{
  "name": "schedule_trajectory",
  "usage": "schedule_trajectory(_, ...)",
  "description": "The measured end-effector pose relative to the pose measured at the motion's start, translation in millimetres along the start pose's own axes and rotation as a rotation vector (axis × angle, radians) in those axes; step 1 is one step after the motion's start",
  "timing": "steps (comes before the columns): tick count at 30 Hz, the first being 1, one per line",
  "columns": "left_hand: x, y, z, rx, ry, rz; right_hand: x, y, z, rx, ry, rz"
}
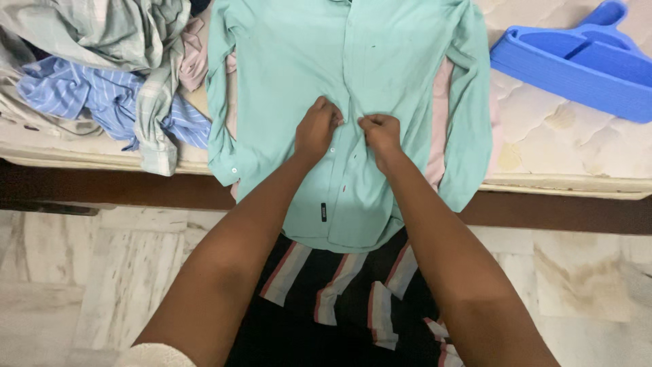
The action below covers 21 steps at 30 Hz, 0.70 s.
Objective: The person sits on the floor and buttons a light green shirt laid on a mattress, then buttons a plaid shirt placed on top. The person uses both hands to fasten buttons and smooths the fabric after each shirt.
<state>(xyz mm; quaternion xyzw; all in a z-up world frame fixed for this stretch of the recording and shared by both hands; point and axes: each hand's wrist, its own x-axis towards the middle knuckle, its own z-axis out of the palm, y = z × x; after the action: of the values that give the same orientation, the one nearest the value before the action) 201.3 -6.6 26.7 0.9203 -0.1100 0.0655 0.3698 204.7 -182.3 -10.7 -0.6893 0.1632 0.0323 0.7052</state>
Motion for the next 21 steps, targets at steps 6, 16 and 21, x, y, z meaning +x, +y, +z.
schedule_trajectory(6,-11.9,1.5,-1.4,-0.15,0.094,0.007,-12.5,-20.4,1.6,0.04,-0.12,-0.042)
schedule_trajectory(16,-2.2,-27.7,27.2,-0.499,0.17,0.035,-23.4,-35.5,5.3,-0.097,-0.102,-0.199)
schedule_trajectory(21,-5.8,-28.3,25.2,-0.414,0.162,0.075,-17.7,-29.9,7.8,-0.128,-0.092,-0.211)
